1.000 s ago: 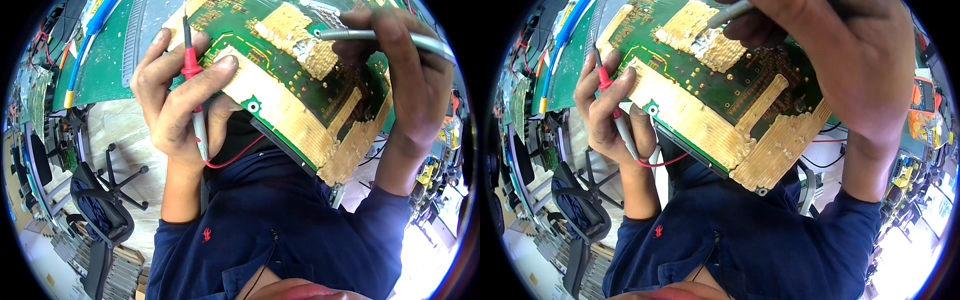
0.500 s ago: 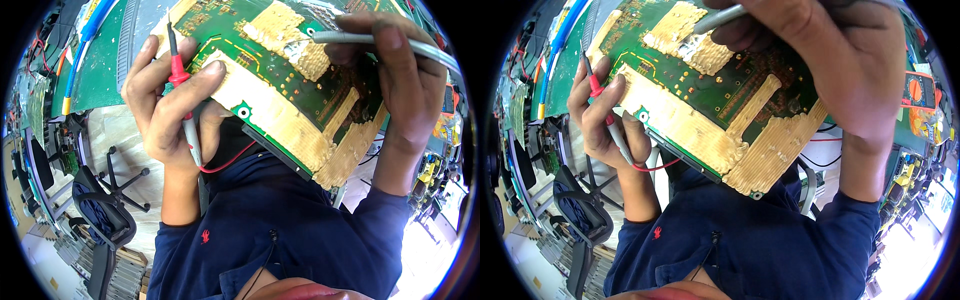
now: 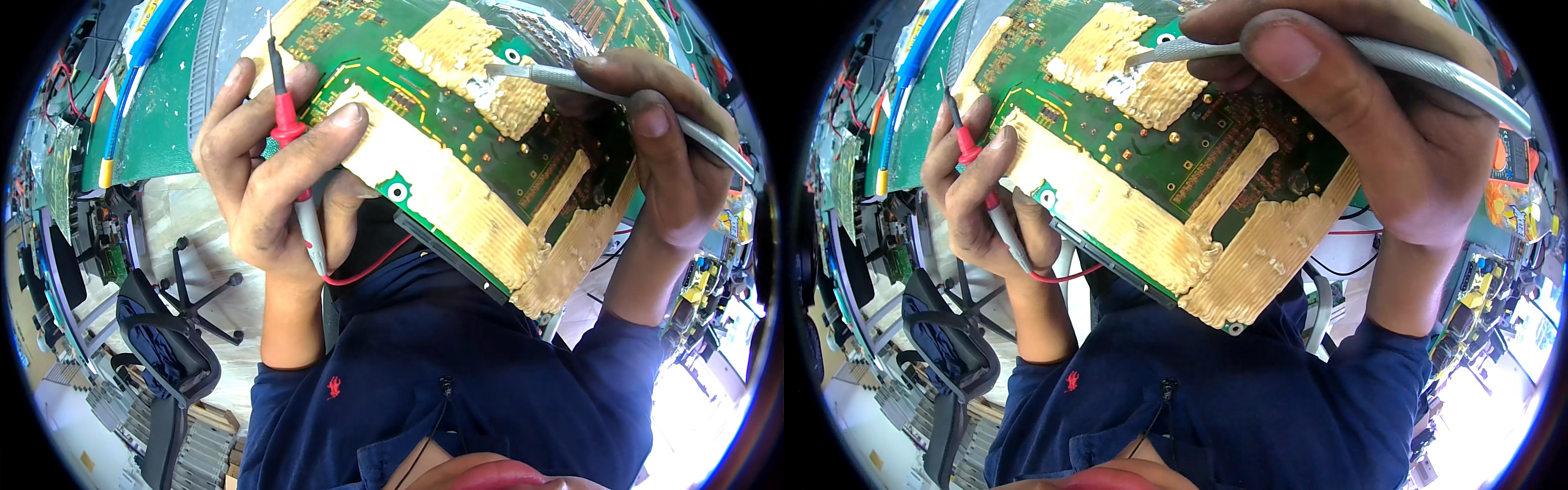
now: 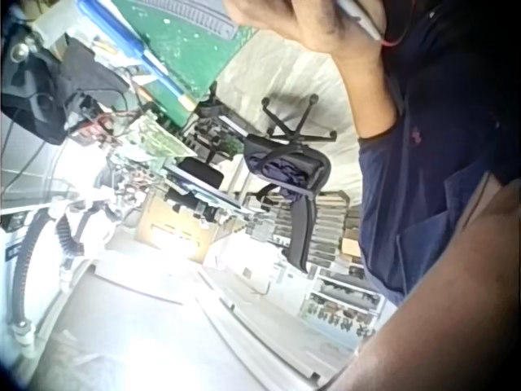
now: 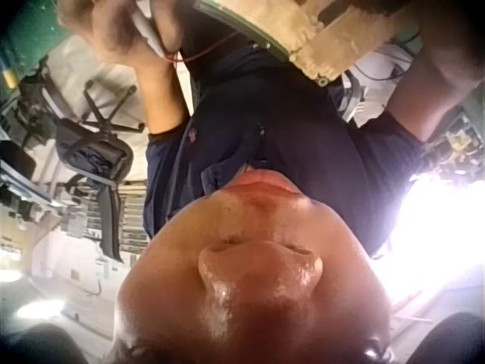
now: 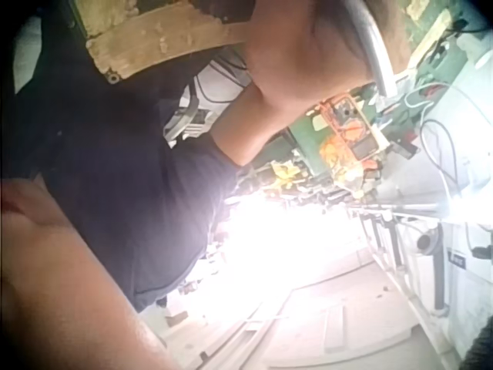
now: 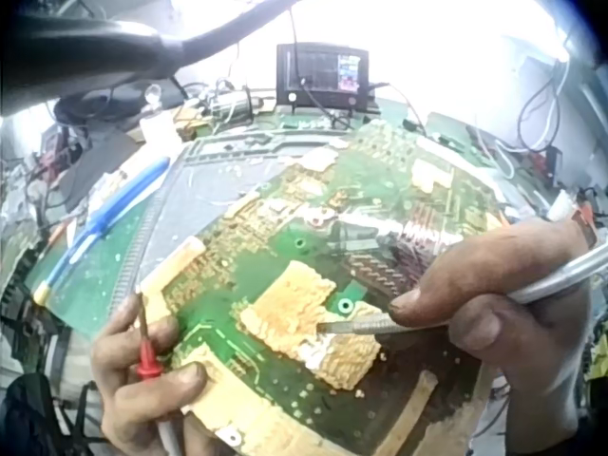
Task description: The person scrapes a beige substance on a large green circuit board using a metal tool while holding a red multimeter probe against the board's surface.
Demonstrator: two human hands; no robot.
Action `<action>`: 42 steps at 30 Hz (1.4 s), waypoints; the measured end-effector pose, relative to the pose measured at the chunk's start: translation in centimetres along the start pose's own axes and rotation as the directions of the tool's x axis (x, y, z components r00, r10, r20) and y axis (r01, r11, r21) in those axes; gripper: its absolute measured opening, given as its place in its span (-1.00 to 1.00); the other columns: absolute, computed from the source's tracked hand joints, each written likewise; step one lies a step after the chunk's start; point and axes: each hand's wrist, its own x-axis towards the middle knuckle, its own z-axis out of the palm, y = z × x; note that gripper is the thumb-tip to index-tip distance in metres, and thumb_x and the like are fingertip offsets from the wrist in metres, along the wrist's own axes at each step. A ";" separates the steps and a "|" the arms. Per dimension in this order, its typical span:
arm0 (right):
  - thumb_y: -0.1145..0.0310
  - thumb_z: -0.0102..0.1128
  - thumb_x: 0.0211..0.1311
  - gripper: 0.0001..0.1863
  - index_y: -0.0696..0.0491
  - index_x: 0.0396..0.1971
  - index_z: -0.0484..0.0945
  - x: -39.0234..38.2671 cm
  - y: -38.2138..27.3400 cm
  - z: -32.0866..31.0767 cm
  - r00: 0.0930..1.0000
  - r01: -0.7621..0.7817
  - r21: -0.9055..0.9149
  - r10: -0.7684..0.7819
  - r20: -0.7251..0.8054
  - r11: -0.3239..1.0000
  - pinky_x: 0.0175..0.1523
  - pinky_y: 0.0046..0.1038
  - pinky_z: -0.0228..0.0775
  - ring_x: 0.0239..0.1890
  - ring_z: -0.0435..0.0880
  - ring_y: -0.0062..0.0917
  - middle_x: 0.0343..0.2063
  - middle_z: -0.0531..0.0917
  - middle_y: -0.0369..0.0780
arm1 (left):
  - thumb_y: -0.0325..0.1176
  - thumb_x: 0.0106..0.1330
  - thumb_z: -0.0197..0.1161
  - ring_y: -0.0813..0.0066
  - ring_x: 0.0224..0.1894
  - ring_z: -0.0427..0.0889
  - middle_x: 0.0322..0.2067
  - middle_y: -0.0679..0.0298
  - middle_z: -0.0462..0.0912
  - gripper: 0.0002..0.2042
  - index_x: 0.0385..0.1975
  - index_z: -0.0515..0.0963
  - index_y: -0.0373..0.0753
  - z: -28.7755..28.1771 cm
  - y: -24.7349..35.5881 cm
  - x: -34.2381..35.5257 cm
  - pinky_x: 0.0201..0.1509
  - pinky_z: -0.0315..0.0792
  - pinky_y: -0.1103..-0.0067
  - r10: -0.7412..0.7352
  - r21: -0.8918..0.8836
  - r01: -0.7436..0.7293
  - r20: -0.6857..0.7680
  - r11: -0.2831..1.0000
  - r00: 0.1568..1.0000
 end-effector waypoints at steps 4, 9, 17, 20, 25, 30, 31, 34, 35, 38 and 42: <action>0.31 -0.05 0.21 -0.66 0.31 -0.25 0.50 0.0 1.0 -0.7 0.995 0.080 -0.029 -0.078 0.065 0.996 -0.18 -0.47 0.41 -0.37 0.60 -0.37 -0.30 0.57 0.00 | -0.18 0.20 0.09 0.05 0.13 0.29 -0.16 -0.03 0.49 -0.73 -0.28 0.47 -0.27 0.0 0.0 -0.1 0.21 0.10 0.29 -0.001 0.005 0.001 -0.003 1.000 1.000; 0.27 -0.02 0.19 -0.64 0.30 -0.27 0.51 0.0 1.2 -0.8 0.989 0.143 -0.162 -0.134 0.064 0.976 -0.19 -0.46 0.40 -0.38 0.59 -0.35 -0.31 0.56 0.01 | -0.19 0.20 0.09 0.05 0.13 0.29 -0.15 -0.02 0.48 -0.73 -0.27 0.46 -0.27 0.0 -0.1 -0.1 0.21 0.11 0.29 0.001 -0.004 -0.001 0.012 1.000 1.000; 0.15 0.04 0.17 -0.57 0.28 -0.28 0.53 0.5 1.4 -1.0 0.966 0.229 -0.190 -0.198 0.169 0.955 -0.22 -0.45 0.41 -0.37 0.59 -0.33 -0.35 0.57 0.04 | -0.27 0.16 0.13 0.08 0.13 0.30 -0.13 -0.02 0.47 -0.78 -0.28 0.46 -0.25 0.1 0.1 -0.2 0.21 0.13 0.30 -0.016 -0.008 0.016 0.005 1.000 1.000; 0.13 0.06 0.16 -0.57 0.28 -0.30 0.54 0.3 1.5 -0.6 0.974 0.218 -0.203 -0.200 0.105 0.955 -0.22 -0.46 0.41 -0.36 0.59 -0.33 -0.36 0.58 0.02 | -0.33 0.13 0.15 0.08 0.12 0.31 -0.13 -0.02 0.47 -0.81 -0.29 0.46 -0.24 0.1 0.2 -0.1 0.21 0.14 0.31 -0.025 -0.019 0.025 0.002 0.999 1.000; 0.12 0.07 0.15 -0.57 0.27 -0.34 0.57 -0.4 0.9 0.1 0.995 0.077 -0.208 -0.088 -0.044 0.975 -0.19 -0.44 0.42 -0.34 0.60 -0.31 -0.37 0.59 0.00 | -0.39 0.10 0.16 0.08 0.12 0.32 -0.12 -0.01 0.47 -0.81 -0.29 0.46 -0.24 -0.1 0.2 -0.2 0.20 0.15 0.31 -0.032 0.018 0.032 0.018 0.999 0.999; 0.14 0.06 0.16 -0.58 0.27 -0.33 0.56 -0.2 0.9 0.2 0.991 0.123 -0.225 -0.132 -0.025 0.967 -0.19 -0.42 0.42 -0.35 0.59 -0.29 -0.41 0.59 0.01 | -0.39 0.09 0.18 0.07 0.12 0.32 -0.13 0.00 0.47 -0.82 -0.30 0.46 -0.23 -0.2 0.2 -0.1 0.20 0.16 0.31 -0.043 -0.007 0.043 0.030 0.999 0.999; 0.14 0.06 0.16 -0.59 0.27 -0.33 0.55 -0.1 1.0 0.2 0.989 0.139 -0.195 -0.145 -0.015 0.971 -0.20 -0.42 0.42 -0.36 0.59 -0.29 -0.42 0.59 0.02 | -0.39 0.09 0.18 0.06 0.12 0.32 -0.13 0.00 0.47 -0.82 -0.30 0.46 -0.23 -0.2 0.2 0.0 0.20 0.16 0.30 -0.041 -0.017 0.042 0.025 0.999 0.999; 0.16 0.05 0.17 -0.60 0.27 -0.33 0.55 0.1 1.3 0.5 0.983 0.182 -0.113 -0.185 -0.010 0.977 -0.24 -0.41 0.42 -0.39 0.59 -0.29 -0.45 0.58 0.03 | -0.39 0.10 0.18 0.05 0.11 0.33 -0.13 0.00 0.47 -0.83 -0.30 0.46 -0.22 0.1 0.1 -0.1 0.20 0.17 0.30 -0.030 -0.039 0.030 -0.003 0.999 1.000; 0.17 0.05 0.17 -0.61 0.27 -0.33 0.54 0.2 1.4 0.6 0.982 0.188 -0.094 -0.190 -0.013 0.978 -0.25 -0.41 0.42 -0.41 0.59 -0.29 -0.45 0.57 0.04 | -0.39 0.11 0.18 0.05 0.11 0.33 -0.13 0.00 0.47 -0.83 -0.30 0.46 -0.22 0.1 0.1 -0.1 0.20 0.17 0.30 -0.031 -0.034 0.031 -0.005 0.999 1.000; 0.19 0.05 0.18 -0.62 0.27 -0.34 0.54 0.1 1.2 0.7 0.987 0.158 -0.071 -0.160 -0.020 0.985 -0.28 -0.43 0.42 -0.42 0.58 -0.30 -0.46 0.57 0.04 | -0.39 0.12 0.17 0.05 0.11 0.33 -0.13 0.00 0.47 -0.83 -0.30 0.46 -0.22 0.1 0.1 -0.1 0.20 0.17 0.30 -0.031 -0.022 0.031 0.000 0.999 1.000; 0.20 0.04 0.18 -0.63 0.27 -0.32 0.54 0.0 1.2 0.4 0.990 0.142 -0.076 -0.143 -0.006 0.987 -0.29 -0.45 0.42 -0.42 0.58 -0.31 -0.44 0.57 0.04 | -0.39 0.12 0.17 0.05 0.11 0.33 -0.13 0.01 0.47 -0.84 -0.29 0.46 -0.21 0.3 0.1 -0.2 0.20 0.18 0.30 -0.032 -0.024 0.032 -0.018 0.999 0.999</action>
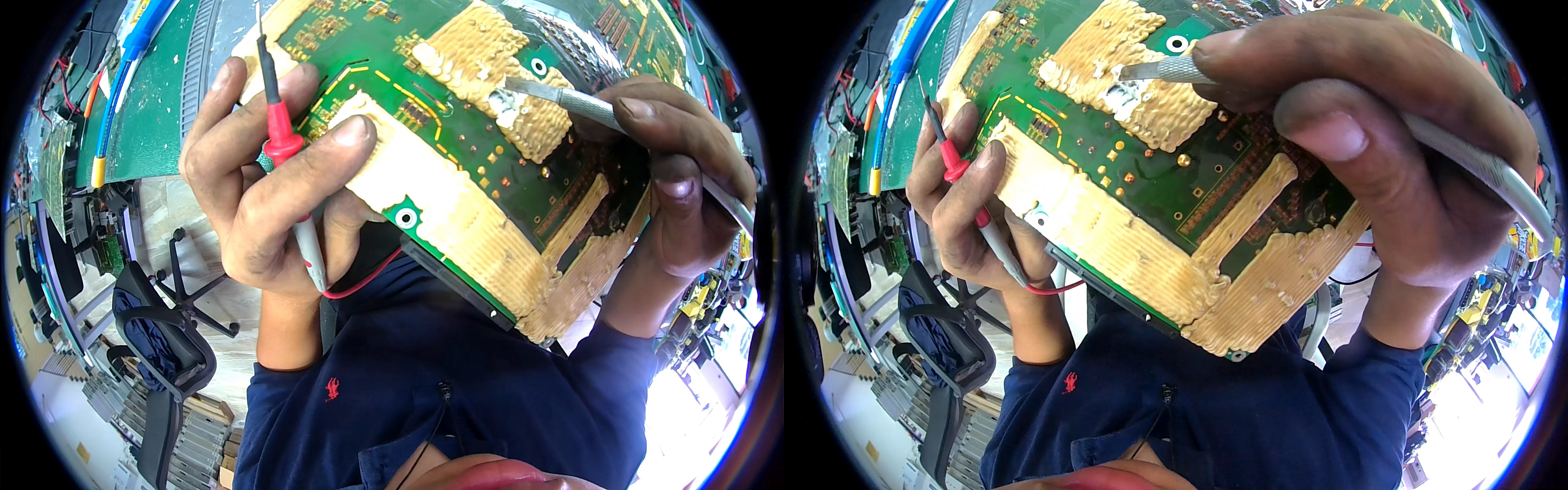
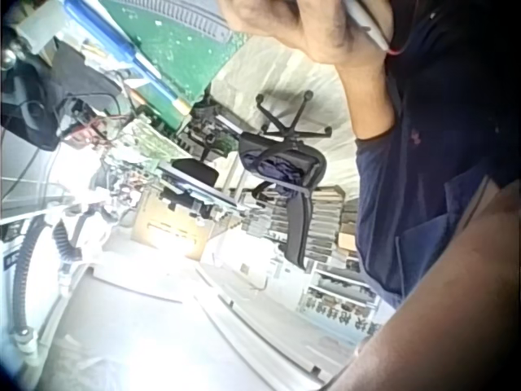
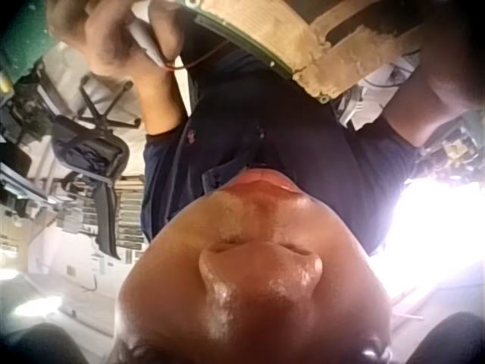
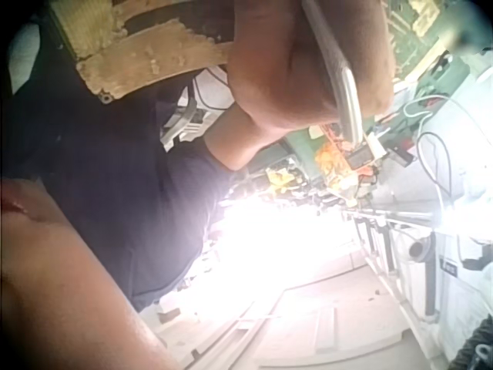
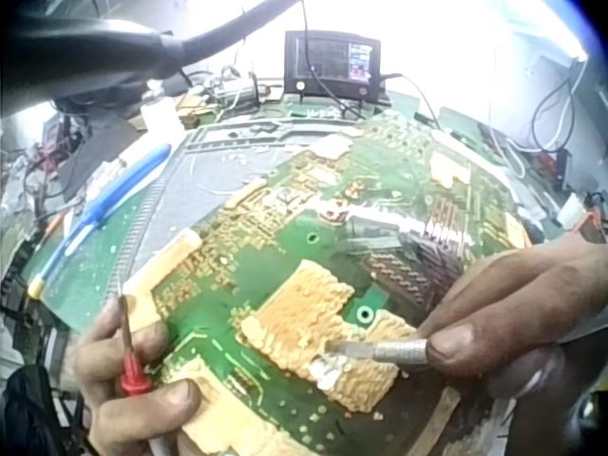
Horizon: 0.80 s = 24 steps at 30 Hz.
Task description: The person scrapes a beige substance on a large green circuit board using a metal tool while holding a red multimeter probe against the board's surface.
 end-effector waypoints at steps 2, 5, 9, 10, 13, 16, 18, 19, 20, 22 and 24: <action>0.20 0.04 0.18 -0.63 0.27 -0.32 0.54 0.0 0.1 0.0 1.000 0.016 -0.038 -0.016 -0.006 0.999 -0.30 -0.45 0.42 -0.42 0.58 -0.31 -0.44 0.56 0.05 | -0.39 0.12 0.17 0.06 0.11 0.33 -0.12 0.01 0.47 -0.83 -0.29 0.46 -0.21 0.1 0.0 0.0 0.20 0.18 0.30 0.000 0.011 0.000 -0.012 1.000 1.000; 0.20 0.03 0.19 -0.63 0.27 -0.32 0.54 0.3 0.0 0.1 0.999 0.042 -0.069 -0.040 0.026 0.997 -0.30 -0.45 0.42 -0.42 0.58 -0.32 -0.42 0.57 0.04 | -0.38 0.11 0.17 0.06 0.11 0.33 -0.12 0.01 0.47 -0.83 -0.29 0.46 -0.21 0.0 0.1 0.0 0.20 0.17 0.29 -0.007 0.009 0.007 0.005 1.000 1.000; 0.18 0.02 0.19 -0.60 0.28 -0.31 0.53 -0.1 -0.1 0.6 0.997 -0.053 0.039 0.055 -0.052 0.998 -0.31 -0.45 0.42 -0.42 0.57 -0.34 -0.41 0.57 0.02 | -0.36 0.10 0.17 0.06 0.11 0.32 -0.12 0.00 0.47 -0.82 -0.30 0.46 -0.22 -0.2 -0.1 0.0 0.20 0.16 0.29 0.000 0.006 0.000 0.027 1.000 1.000; 0.18 0.00 0.20 -0.60 0.29 -0.30 0.52 -0.2 0.0 0.4 0.995 -0.063 0.047 0.066 -0.077 0.997 -0.30 -0.45 0.42 -0.42 0.57 -0.35 -0.41 0.57 0.01 | -0.35 0.10 0.17 0.05 0.12 0.32 -0.12 0.00 0.47 -0.82 -0.30 0.47 -0.22 -0.2 -0.1 0.0 0.20 0.16 0.29 0.002 0.005 -0.002 0.025 1.000 1.000; 0.20 -0.05 0.21 -0.59 0.32 -0.27 0.50 -0.6 0.3 -0.4 0.991 -0.085 0.054 0.090 -0.100 0.995 -0.27 -0.44 0.43 -0.40 0.58 -0.35 -0.39 0.57 0.00 | -0.34 0.10 0.17 0.05 0.12 0.32 -0.13 0.00 0.47 -0.82 -0.30 0.47 -0.22 -0.1 -0.1 0.0 0.20 0.15 0.29 0.007 -0.007 -0.006 0.012 1.000 1.000; 0.23 -0.08 0.20 -0.60 0.32 -0.26 0.50 -0.5 0.2 -0.6 0.996 -0.075 0.017 0.076 -0.044 0.997 -0.22 -0.45 0.43 -0.36 0.58 -0.34 -0.37 0.57 0.00 | -0.34 0.10 0.17 0.05 0.12 0.31 -0.13 0.00 0.47 -0.82 -0.30 0.47 -0.22 -0.3 -0.2 0.1 0.21 0.14 0.30 0.012 -0.009 -0.012 0.022 1.000 1.000; 0.25 -0.07 0.19 -0.62 0.32 -0.27 0.50 -0.2 0.2 -0.4 0.998 -0.056 -0.014 0.055 -0.040 0.998 -0.21 -0.47 0.42 -0.36 0.58 -0.35 -0.37 0.57 0.00 | -0.34 0.11 0.17 0.05 0.13 0.31 -0.13 0.00 0.47 -0.82 -0.30 0.47 -0.22 -0.4 -0.2 0.1 0.21 0.14 0.30 0.013 -0.004 -0.013 0.025 1.000 1.000; 0.26 -0.06 0.18 -0.63 0.31 -0.27 0.50 -0.1 0.2 -0.4 0.998 -0.057 -0.023 0.056 -0.031 0.998 -0.21 -0.48 0.42 -0.36 0.58 -0.36 -0.38 0.58 0.00 | -0.34 0.11 0.16 0.05 0.13 0.31 -0.13 0.00 0.47 -0.82 -0.30 0.47 -0.22 -0.4 -0.2 0.1 0.21 0.14 0.30 0.014 -0.003 -0.014 0.025 1.000 1.000; 0.27 -0.06 0.18 -0.63 0.31 -0.26 0.50 0.1 0.0 -0.7 0.997 -0.078 -0.019 0.078 -0.008 0.997 -0.21 -0.49 0.42 -0.35 0.58 -0.37 -0.39 0.58 -0.01 | -0.33 0.11 0.16 0.05 0.13 0.31 -0.13 0.00 0.47 -0.81 -0.30 0.47 -0.22 -0.3 -0.3 0.0 0.21 0.13 0.30 0.017 -0.003 -0.017 0.023 1.000 1.000; 0.29 -0.05 0.17 -0.64 0.31 -0.25 0.48 0.2 -0.6 -0.3 0.985 -0.167 0.027 0.168 -0.028 0.986 -0.21 -0.51 0.42 -0.35 0.58 -0.40 -0.40 0.59 -0.02 | -0.31 0.12 0.16 0.05 0.12 0.31 -0.12 0.00 0.47 -0.81 -0.30 0.48 -0.22 -0.3 -0.3 0.0 0.21 0.13 0.30 0.019 -0.009 -0.019 0.017 1.000 1.000; 0.29 -0.04 0.17 -0.64 0.31 -0.22 0.47 0.4 -1.2 0.7 0.965 -0.249 0.096 0.255 -0.058 0.964 -0.22 -0.53 0.41 -0.35 0.58 -0.44 -0.41 0.59 -0.03 | -0.29 0.13 0.16 0.05 0.12 0.31 -0.12 0.00 0.48 -0.80 -0.30 0.48 -0.22 -0.2 -0.2 0.0 0.21 0.13 0.30 0.016 -0.014 -0.016 0.013 1.000 1.000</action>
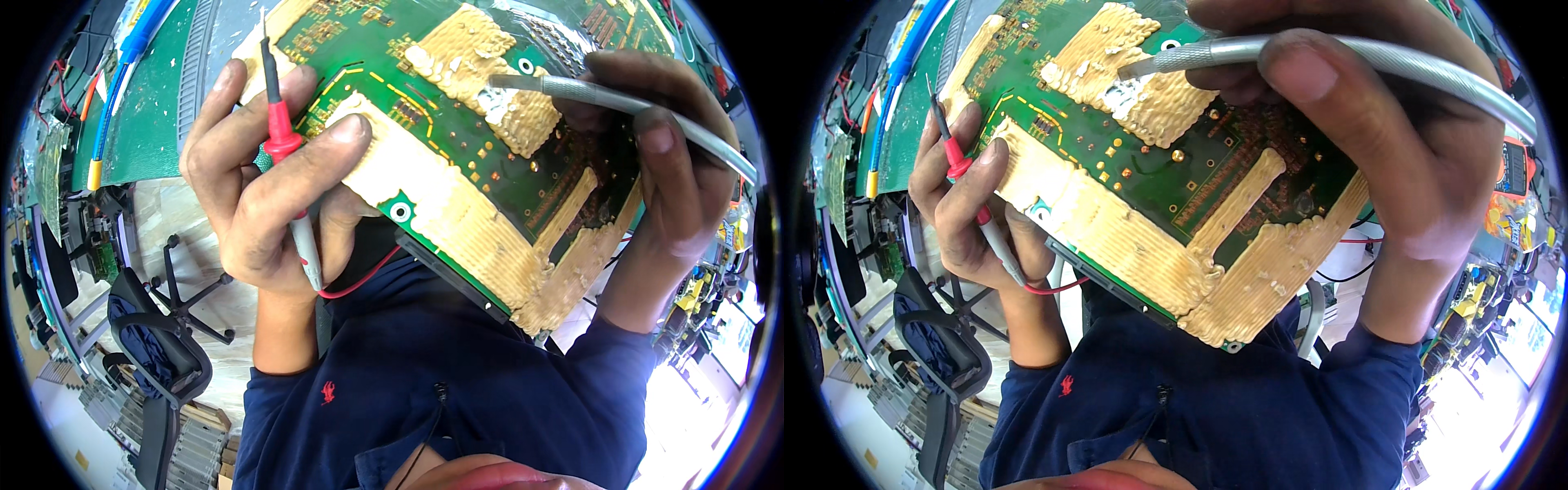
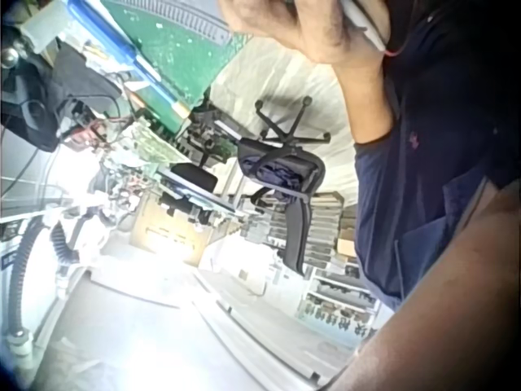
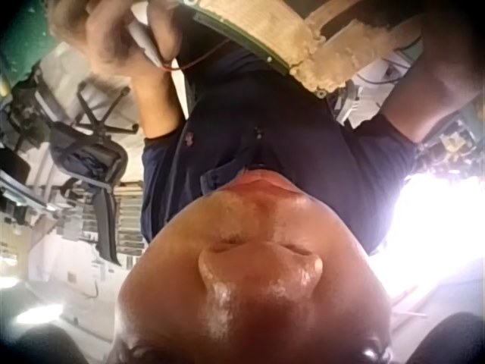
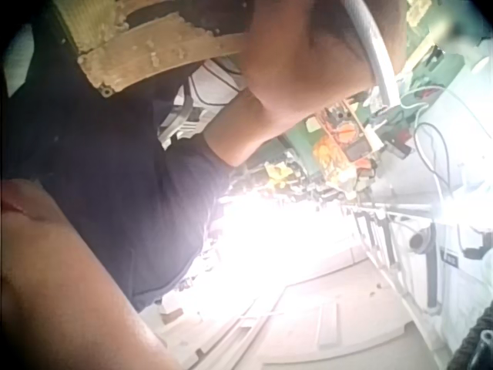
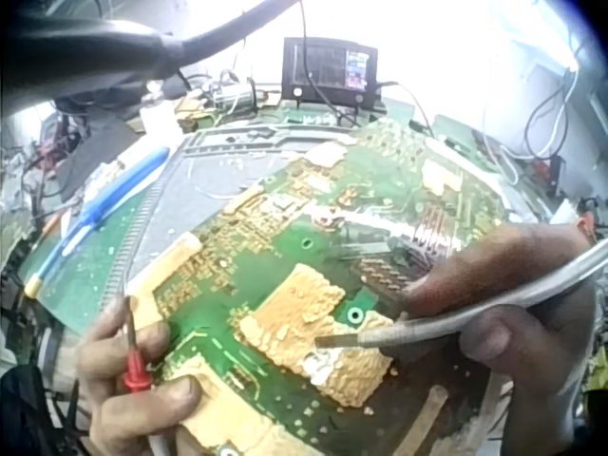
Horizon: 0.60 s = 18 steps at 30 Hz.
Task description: The person scrapes a beige substance on a large green circuit board using a metal tool while holding a red multimeter probe against the board's surface.
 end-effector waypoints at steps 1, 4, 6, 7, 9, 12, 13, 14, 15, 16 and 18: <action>0.28 -0.03 0.17 -0.63 0.31 -0.21 0.46 0.1 0.1 -0.1 1.000 -0.019 0.022 0.019 0.008 1.000 -0.23 -0.54 0.40 -0.36 0.57 -0.47 -0.42 0.59 -0.05 | -0.28 0.14 0.16 0.05 0.12 0.31 -0.13 0.00 0.48 -0.80 -0.29 0.48 -0.22 0.0 0.0 0.0 0.21 0.13 0.30 -0.001 0.001 0.001 0.000 1.000 1.000; 0.26 -0.02 0.20 -0.62 0.31 -0.20 0.45 0.9 0.6 -1.1 0.992 -0.033 0.087 0.022 0.126 0.996 -0.25 -0.56 0.37 -0.39 0.55 -0.50 -0.44 0.58 -0.06 | -0.26 0.15 0.15 0.05 0.12 0.31 -0.13 0.00 0.48 -0.79 -0.29 0.48 -0.21 -0.2 0.0 0.0 0.21 0.12 0.29 -0.010 0.022 0.009 0.013 1.000 1.000; 0.25 -0.03 0.23 -0.63 0.30 -0.20 0.46 1.9 0.9 -1.6 0.976 -0.019 0.118 -0.008 0.217 0.993 -0.26 -0.57 0.35 -0.41 0.52 -0.52 -0.45 0.57 -0.08 | -0.26 0.16 0.14 0.04 0.12 0.31 -0.13 0.00 0.49 -0.80 -0.29 0.48 -0.22 -0.3 0.1 0.0 0.21 0.12 0.29 -0.015 0.028 0.015 0.018 1.000 1.000; 0.25 -0.03 0.23 -0.63 0.29 -0.19 0.46 2.2 0.9 -1.6 0.971 -0.049 0.154 0.012 0.237 0.987 -0.26 -0.57 0.35 -0.41 0.52 -0.53 -0.45 0.57 -0.08 | -0.26 0.16 0.13 0.04 0.12 0.31 -0.14 0.00 0.49 -0.80 -0.29 0.48 -0.22 -0.3 0.1 0.1 0.21 0.12 0.29 -0.016 0.028 0.016 0.016 0.999 1.000; 0.34 -0.09 0.27 -0.70 0.27 -0.19 0.47 2.8 1.3 -1.8 0.959 -0.054 0.277 -0.027 0.281 0.959 -0.24 -0.54 0.37 -0.40 0.54 -0.50 -0.42 0.58 -0.07 | -0.26 0.17 0.12 0.04 0.12 0.31 -0.14 0.00 0.49 -0.80 -0.29 0.48 -0.22 -0.2 0.1 0.1 0.21 0.12 0.29 -0.010 0.025 0.011 -0.007 1.000 1.000; 0.34 0.08 0.11 -0.74 0.27 -0.39 0.55 3.3 1.9 -0.5 0.994 0.067 0.273 -0.086 0.060 0.960 -0.29 -0.52 0.47 -0.44 0.62 -0.47 -0.49 0.62 -0.05 | -0.27 0.17 0.12 0.03 0.11 0.31 -0.15 0.00 0.49 -0.80 -0.29 0.48 -0.23 -0.2 0.2 0.1 0.22 0.12 0.29 -0.007 0.032 0.006 0.020 0.999 1.000; 0.33 0.12 0.08 -0.74 0.27 -0.41 0.56 3.5 2.0 -0.8 0.996 0.045 0.281 -0.066 0.066 0.959 -0.28 -0.51 0.47 -0.43 0.63 -0.46 -0.48 0.63 -0.05 | -0.27 0.17 0.11 0.03 0.11 0.31 -0.15 0.00 0.49 -0.80 -0.29 0.48 -0.23 -0.3 0.2 0.1 0.22 0.12 0.29 -0.010 0.036 0.009 0.023 0.999 1.000; 0.33 0.16 0.05 -0.74 0.27 -0.43 0.57 3.7 2.0 -1.0 0.996 0.022 0.288 -0.046 0.074 0.957 -0.26 -0.50 0.48 -0.42 0.64 -0.45 -0.47 0.63 -0.04 | -0.27 0.17 0.11 0.04 0.11 0.31 -0.15 0.00 0.49 -0.80 -0.29 0.48 -0.23 -0.4 0.2 0.2 0.22 0.11 0.29 -0.013 0.040 0.012 0.027 0.999 1.000; 0.32 0.16 0.05 -0.73 0.27 -0.43 0.57 4.0 1.6 -1.0 0.992 0.063 0.228 -0.085 0.090 0.972 -0.27 -0.50 0.48 -0.43 0.64 -0.45 -0.47 0.63 -0.05 | -0.27 0.17 0.11 0.04 0.11 0.31 -0.15 0.01 0.49 -0.80 -0.29 0.48 -0.23 -0.4 0.2 0.2 0.22 0.11 0.29 -0.013 0.040 0.012 0.026 0.999 1.000; 0.31 0.16 0.05 -0.73 0.26 -0.43 0.57 4.1 1.4 -0.9 0.994 0.051 0.206 -0.070 0.088 0.977 -0.27 -0.50 0.48 -0.44 0.64 -0.45 -0.47 0.63 -0.05 | -0.27 0.17 0.11 0.04 0.11 0.31 -0.15 0.01 0.49 -0.80 -0.29 0.48 -0.23 -0.4 0.2 0.2 0.22 0.11 0.29 -0.012 0.039 0.011 0.027 0.999 1.000; 0.29 0.16 0.05 -0.72 0.26 -0.44 0.57 4.1 0.8 -0.6 0.998 -0.032 0.203 0.019 0.066 0.979 -0.27 -0.50 0.48 -0.44 0.64 -0.46 -0.49 0.63 -0.06 | -0.27 0.17 0.11 0.04 0.11 0.31 -0.15 0.01 0.49 -0.80 -0.28 0.48 -0.23 -0.4 0.1 0.2 0.22 0.11 0.28 -0.002 0.031 0.001 0.021 1.000 1.000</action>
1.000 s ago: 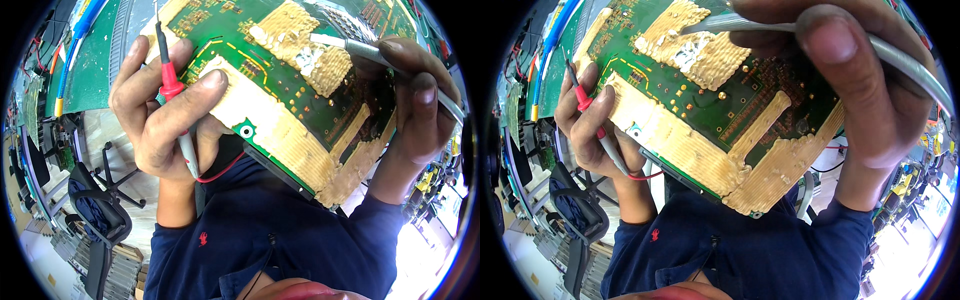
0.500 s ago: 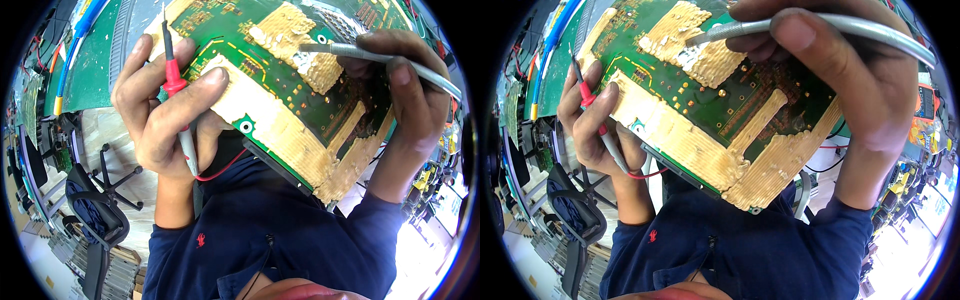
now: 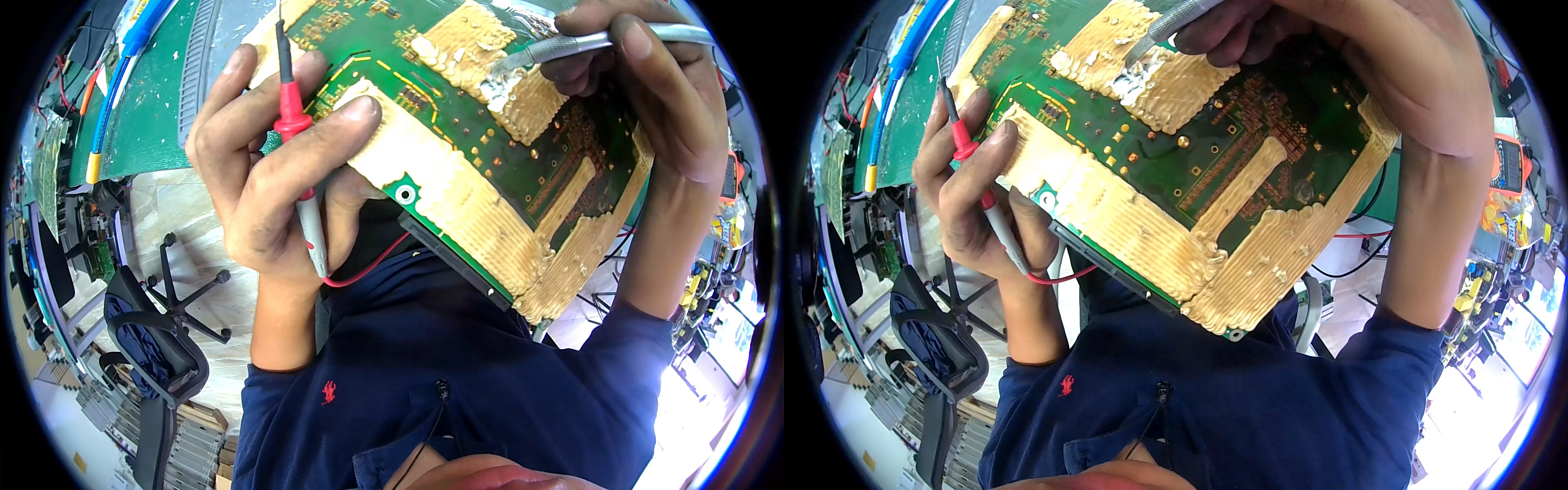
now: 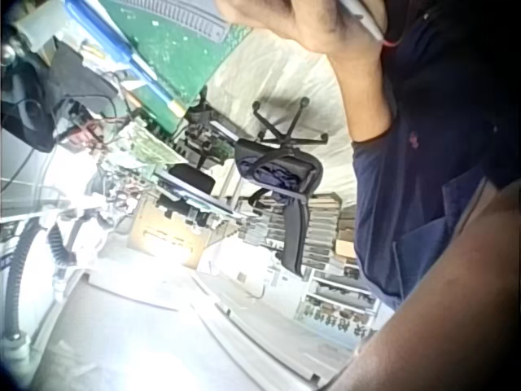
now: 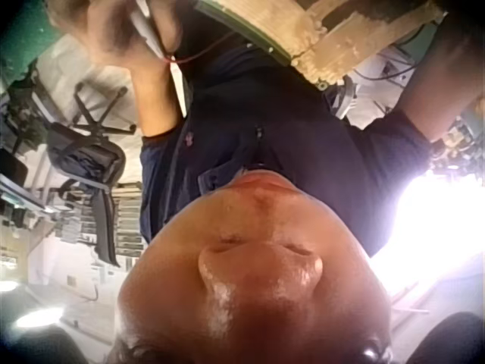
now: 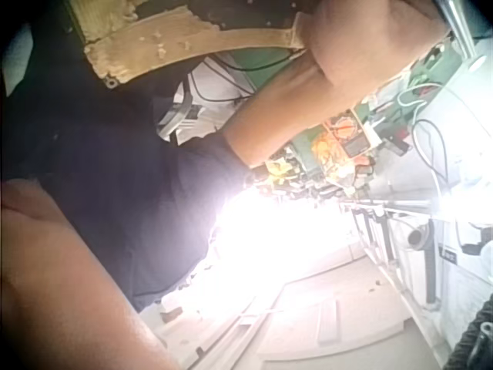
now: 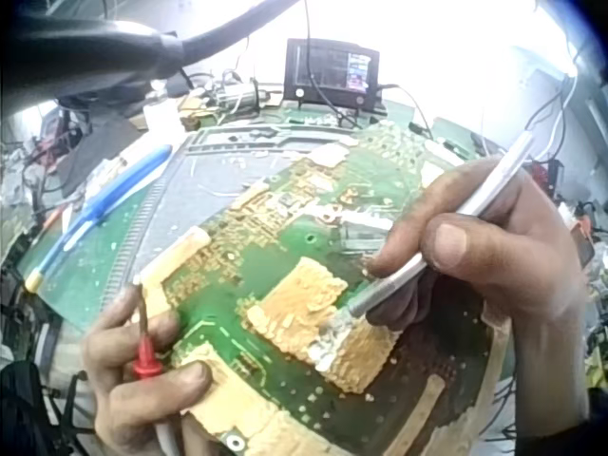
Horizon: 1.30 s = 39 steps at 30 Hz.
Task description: The person scrapes a beige substance on a large green circuit board using a metal tool while holding a red multimeter probe against the board's surface.
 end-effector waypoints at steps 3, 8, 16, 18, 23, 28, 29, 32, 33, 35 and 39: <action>0.26 0.12 0.08 -0.70 0.25 -0.47 0.56 -0.2 1.0 0.3 0.997 -0.022 0.140 0.033 -0.073 0.990 -0.29 -0.52 0.48 -0.47 0.64 -0.47 -0.53 0.63 -0.08 | -0.29 0.16 0.12 0.04 0.11 0.31 -0.15 0.01 0.50 -0.81 -0.29 0.48 -0.23 0.1 0.0 0.0 0.22 0.11 0.29 0.003 -0.015 -0.003 -0.001 1.000 1.000; 0.18 0.06 0.14 -0.62 0.26 -0.50 0.55 -0.2 -0.6 1.4 0.993 0.014 0.074 -0.005 -0.117 0.997 -0.42 -0.57 0.48 -0.58 0.62 -0.51 -0.60 0.62 -0.10 | -0.32 0.14 0.14 0.04 0.12 0.31 -0.14 0.00 0.49 -0.82 -0.31 0.48 -0.24 0.2 0.0 -0.2 0.22 0.12 0.29 -0.011 -0.004 0.011 -0.007 1.000 1.000; 0.14 0.13 0.13 -0.60 0.26 -0.54 0.55 -0.2 -0.2 1.4 0.989 0.021 0.088 -0.008 -0.147 0.996 -0.42 -0.56 0.48 -0.57 0.62 -0.53 -0.60 0.62 -0.10 | -0.32 0.13 0.10 0.05 0.13 0.30 -0.14 -0.01 0.49 -0.81 -0.30 0.47 -0.25 0.3 -0.1 0.1 0.22 0.12 0.29 -0.004 -0.015 0.004 -0.015 1.000 1.000; 0.16 0.15 0.12 -0.62 0.25 -0.55 0.55 -0.4 0.0 2.0 0.969 0.068 0.005 -0.065 -0.239 0.998 -0.40 -0.55 0.49 -0.54 0.62 -0.52 -0.60 0.62 -0.10 | -0.32 0.13 0.09 0.05 0.13 0.29 -0.14 -0.01 0.49 -0.80 -0.29 0.47 -0.25 0.3 0.1 0.2 0.22 0.12 0.29 -0.014 -0.004 0.014 0.004 1.000 1.000; 0.20 0.17 0.10 -0.65 0.24 -0.56 0.55 0.0 1.4 1.8 0.956 0.213 -0.079 -0.224 -0.191 0.974 -0.38 -0.54 0.49 -0.52 0.63 -0.52 -0.59 0.62 -0.10 | -0.27 0.03 0.24 0.09 0.04 0.36 -0.20 0.06 0.54 -0.79 -0.33 0.54 -0.16 0.6 0.8 -0.1 0.18 0.17 0.31 -0.098 0.010 0.099 -0.092 0.995 0.991; 0.24 0.14 0.10 -0.69 0.24 -0.55 0.55 -0.1 -1.8 2.3 0.971 -0.064 -0.046 0.051 -0.235 0.997 -0.40 -0.56 0.47 -0.54 0.61 -0.53 -0.60 0.61 -0.12 | -0.27 -0.03 0.33 0.09 0.01 0.38 -0.22 0.10 0.55 -0.77 -0.34 0.58 -0.10 0.8 1.0 0.1 0.15 0.21 0.33 -0.136 -0.008 0.136 -0.117 0.991 0.984; 0.25 0.13 0.10 -0.69 0.24 -0.54 0.55 -0.2 -2.2 2.3 0.963 -0.113 0.010 0.112 -0.243 0.994 -0.40 -0.57 0.46 -0.55 0.61 -0.53 -0.60 0.61 -0.12 | -0.27 -0.03 0.33 0.09 0.02 0.38 -0.22 0.11 0.55 -0.78 -0.34 0.58 -0.10 0.8 1.0 0.1 0.15 0.21 0.33 -0.137 -0.006 0.137 -0.118 0.991 0.984; 0.25 0.11 0.07 -0.70 0.24 -0.51 0.55 -0.3 -0.4 1.8 0.957 -0.050 0.123 0.083 -0.279 0.991 -0.41 -0.59 0.43 -0.56 0.59 -0.56 -0.61 0.60 -0.16 | -0.26 -0.03 0.33 0.10 0.02 0.39 -0.21 0.12 0.56 -0.77 -0.34 0.58 -0.09 0.7 1.0 0.1 0.15 0.20 0.33 -0.134 -0.002 0.135 -0.118 0.991 0.984; 0.24 0.11 0.05 -0.70 0.24 -0.50 0.54 -0.3 0.0 1.7 0.959 0.005 0.056 0.012 -0.284 0.998 -0.42 -0.60 0.42 -0.56 0.58 -0.57 -0.62 0.59 -0.17 | -0.26 -0.03 0.33 0.11 0.02 0.39 -0.21 0.12 0.56 -0.77 -0.34 0.58 -0.09 0.7 1.0 0.1 0.16 0.20 0.33 -0.133 -0.002 0.133 -0.117 0.991 0.984; 0.24 0.10 0.03 -0.70 0.23 -0.49 0.53 -0.1 0.8 1.2 0.964 0.084 -0.019 -0.086 -0.251 0.996 -0.42 -0.61 0.39 -0.57 0.55 -0.60 -0.63 0.58 -0.19 | -0.24 -0.03 0.33 0.12 0.01 0.39 -0.21 0.13 0.56 -0.77 -0.34 0.58 -0.09 0.7 0.9 0.1 0.16 0.20 0.33 -0.128 -0.021 0.126 -0.127 0.992 0.984; 0.23 0.10 0.02 -0.71 0.21 -0.52 0.50 -0.1 0.3 0.8 0.989 -0.007 0.065 0.016 -0.150 0.998 -0.41 -0.61 0.36 -0.57 0.52 -0.63 -0.64 0.56 -0.21 | -0.20 -0.03 0.33 0.13 -0.01 0.40 -0.22 0.13 0.56 -0.76 -0.35 0.58 -0.09 0.9 0.7 0.0 0.16 0.20 0.33 -0.124 -0.050 0.117 -0.156 0.992 0.980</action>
